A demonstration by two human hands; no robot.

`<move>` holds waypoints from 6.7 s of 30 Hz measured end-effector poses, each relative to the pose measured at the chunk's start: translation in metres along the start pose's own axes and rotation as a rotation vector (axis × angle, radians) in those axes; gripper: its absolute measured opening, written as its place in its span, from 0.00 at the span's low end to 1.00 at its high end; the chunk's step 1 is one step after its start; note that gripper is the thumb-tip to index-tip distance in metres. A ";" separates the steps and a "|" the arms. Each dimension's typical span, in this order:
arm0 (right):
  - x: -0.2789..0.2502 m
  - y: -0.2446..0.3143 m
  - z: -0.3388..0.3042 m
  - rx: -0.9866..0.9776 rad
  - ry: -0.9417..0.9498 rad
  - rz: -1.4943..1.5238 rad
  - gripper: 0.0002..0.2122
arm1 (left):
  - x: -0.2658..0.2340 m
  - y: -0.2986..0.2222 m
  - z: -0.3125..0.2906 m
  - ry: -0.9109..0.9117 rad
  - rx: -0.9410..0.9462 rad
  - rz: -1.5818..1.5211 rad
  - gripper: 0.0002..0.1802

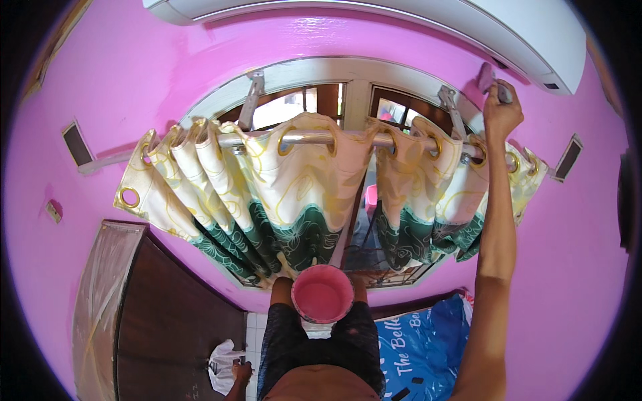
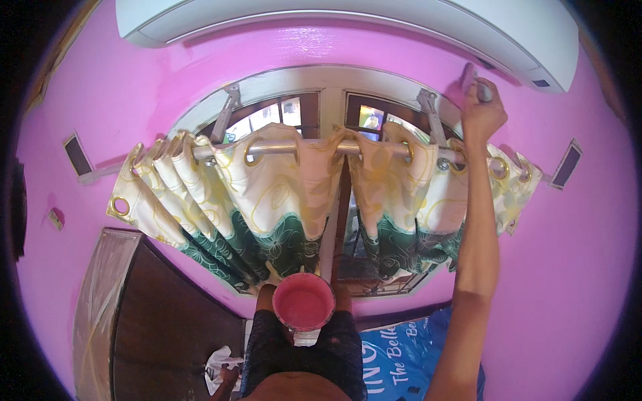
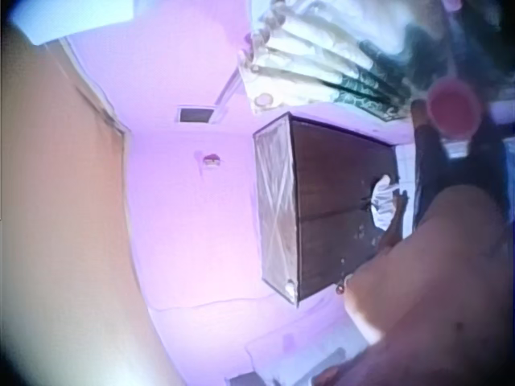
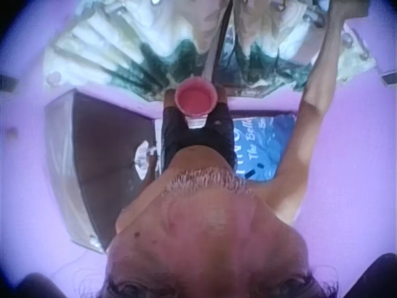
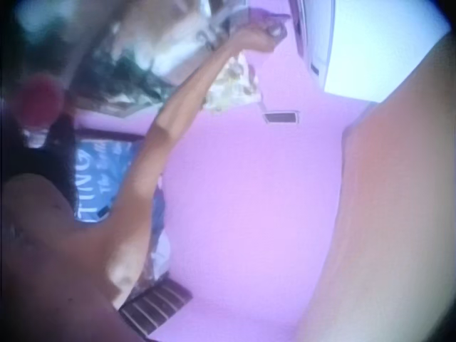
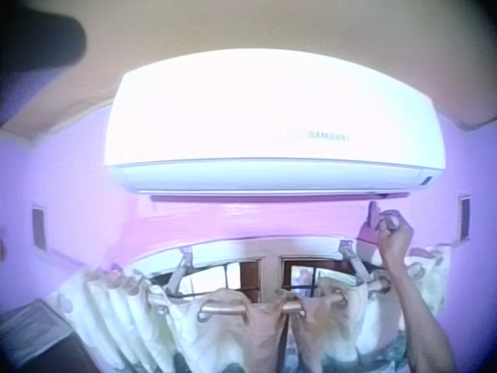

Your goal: The person paints the upper wall and ceiling area near a window using a paintbrush and a pink bucket of paint. They repeatedly dip the brush into the bucket and apply paint to the wall above the curtain rod and around the air conditioner unit.

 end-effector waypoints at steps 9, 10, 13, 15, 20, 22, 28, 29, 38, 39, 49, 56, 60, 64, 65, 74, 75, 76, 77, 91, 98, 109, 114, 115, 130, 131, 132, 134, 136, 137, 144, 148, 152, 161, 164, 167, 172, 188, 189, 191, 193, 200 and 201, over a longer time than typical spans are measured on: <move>0.044 0.133 -0.090 -0.156 0.155 0.157 0.06 | 0.008 0.010 -0.015 0.080 -0.198 -0.230 0.28; 0.047 0.143 -0.098 -0.160 0.167 0.164 0.06 | 0.008 0.013 -0.016 0.083 -0.222 -0.254 0.29; 0.063 0.178 -0.125 -0.189 0.193 0.248 0.05 | 0.015 0.042 -0.030 0.101 -0.337 -0.290 0.29; 0.070 0.201 -0.140 -0.212 0.215 0.293 0.05 | 0.016 0.043 -0.032 0.112 -0.350 -0.338 0.29; 0.092 0.252 -0.180 -0.276 0.254 0.376 0.05 | 0.024 0.063 -0.033 0.087 -0.364 -0.406 0.28; 0.101 0.271 -0.197 -0.260 0.303 0.429 0.05 | 0.030 0.065 -0.036 0.060 -0.385 -0.478 0.27; 0.113 0.321 -0.231 -0.239 0.647 0.627 0.07 | 0.044 0.072 -0.046 0.092 -0.413 -0.486 0.27; 0.113 0.326 -0.233 -0.224 0.714 0.701 0.07 | 0.045 0.070 -0.048 0.103 -0.423 -0.492 0.27; 0.138 0.371 -0.235 -0.505 1.099 0.648 0.07 | 0.051 0.072 -0.046 0.058 -0.408 -0.492 0.25; 0.143 0.376 -0.239 -0.551 1.133 0.604 0.07 | 0.056 0.086 -0.045 0.021 -0.400 -0.463 0.25; 0.167 0.398 -0.267 -0.773 1.327 0.495 0.08 | 0.055 0.077 -0.054 -0.007 -0.453 -0.480 0.23; 0.167 0.380 -0.233 -0.810 1.261 0.344 0.08 | 0.084 0.121 -0.056 -0.017 -0.394 -0.373 0.24; 0.153 0.402 -0.242 -0.742 1.268 0.495 0.08 | 0.083 0.111 -0.058 0.095 -0.441 -0.414 0.24; 0.170 0.383 -0.256 -0.699 1.364 0.440 0.08 | 0.071 0.103 -0.041 0.062 -0.376 -0.389 0.24; 0.172 0.384 -0.258 -0.790 1.306 0.431 0.08 | 0.070 0.101 -0.041 0.041 -0.376 -0.399 0.24; 0.159 0.375 -0.224 -0.570 1.338 0.565 0.09 | 0.068 0.096 -0.043 0.058 -0.377 -0.403 0.22; 0.158 0.377 -0.222 -0.445 1.364 0.584 0.10 | 0.064 0.091 -0.046 0.061 -0.389 -0.413 0.22; 0.155 0.380 -0.221 -0.318 1.386 0.600 0.10 | 0.059 0.086 -0.048 0.049 -0.397 -0.411 0.22; 0.155 0.378 -0.220 -0.189 1.403 0.612 0.11 | 0.057 0.085 -0.048 0.040 -0.402 -0.406 0.22; 0.139 0.391 -0.230 -0.394 1.249 0.623 0.07 | 0.076 0.106 -0.045 0.048 -0.375 -0.373 0.24; 0.169 0.376 -0.237 -0.567 1.295 0.441 0.09 | 0.080 0.102 -0.054 0.062 -0.440 -0.434 0.24; 0.179 0.375 -0.247 -0.724 1.308 0.474 0.09 | 0.057 0.084 -0.057 0.024 -0.429 -0.369 0.21; 0.178 0.366 -0.241 -0.645 1.385 0.426 0.09 | 0.062 0.087 -0.056 0.037 -0.434 -0.352 0.21; 0.176 0.365 -0.239 -0.666 1.373 0.421 0.09 | 0.062 0.087 -0.055 0.039 -0.430 -0.353 0.21; 0.160 0.344 -0.213 -0.695 1.261 0.476 0.08 | 0.072 0.100 -0.049 0.082 -0.381 -0.354 0.22; 0.160 0.341 -0.209 -0.676 1.271 0.465 0.08 | 0.073 0.100 -0.048 0.083 -0.383 -0.350 0.22; 0.158 0.339 -0.204 -0.680 1.249 0.448 0.08 | 0.074 0.101 -0.048 0.085 -0.384 -0.347 0.22; 0.151 0.337 -0.195 -0.687 1.204 0.422 0.08 | 0.075 0.102 -0.047 0.084 -0.381 -0.353 0.22; 0.150 0.336 -0.187 -0.569 1.213 0.475 0.08 | 0.075 0.105 -0.047 0.076 -0.383 -0.353 0.22; 0.148 0.335 -0.181 -0.508 1.214 0.497 0.08 | 0.075 0.105 -0.046 0.073 -0.380 -0.349 0.22; 0.133 0.371 -0.209 -0.790 1.138 0.576 0.09 | 0.060 0.091 -0.033 0.022 -0.349 -0.389 0.24; 0.158 0.342 -0.204 -0.788 1.214 0.389 0.08 | 0.051 0.079 -0.036 0.049 -0.361 -0.299 0.23; 0.147 0.327 -0.184 -0.761 1.182 0.429 0.09 | 0.050 0.075 -0.045 0.048 -0.384 -0.308 0.22; 0.116 0.346 -0.182 -0.851 1.081 0.445 0.08 | 0.077 0.105 -0.022 0.069 -0.287 -0.297 0.23; 0.113 0.371 -0.205 -0.906 1.105 0.625 0.07 | 0.076 0.106 -0.012 0.003 -0.237 -0.263 0.22; 0.147 0.354 -0.219 -0.782 1.253 0.416 0.08 | 0.057 0.075 -0.015 0.002 -0.216 -0.241 0.22; 0.133 0.330 -0.184 -0.924 1.092 0.352 0.08 | 0.052 0.074 -0.036 0.060 -0.364 -0.314 0.21; 0.133 0.322 -0.186 -0.911 1.111 0.355 0.10 | 0.044 0.065 -0.018 0.049 -0.332 -0.338 0.24; 0.126 0.312 -0.173 -0.902 1.106 0.328 0.10 | 0.048 0.074 -0.019 0.064 -0.318 -0.321 0.24; 0.110 0.294 -0.146 -0.868 1.020 0.239 0.10 | 0.058 0.092 -0.021 0.089 -0.294 -0.270 0.25; 0.097 0.289 -0.137 -0.831 0.971 0.208 0.09 | 0.056 0.093 -0.033 0.112 -0.328 -0.257 0.24; 0.083 0.278 -0.145 -0.840 0.940 0.358 0.10 | 0.051 0.103 -0.019 0.157 -0.287 -0.193 0.26; 0.085 0.281 -0.151 -0.854 0.918 0.409 0.10 | 0.050 0.100 -0.013 0.132 -0.241 -0.164 0.26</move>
Point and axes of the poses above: each hand's wrist, its own z-axis towards the middle knuckle, its own x-axis out of the palm, y = z × x, the point moved 7 cm from there along z, towards the middle knuckle, and after that the axes turned 10 degrees about x, right-handed, at the moved point
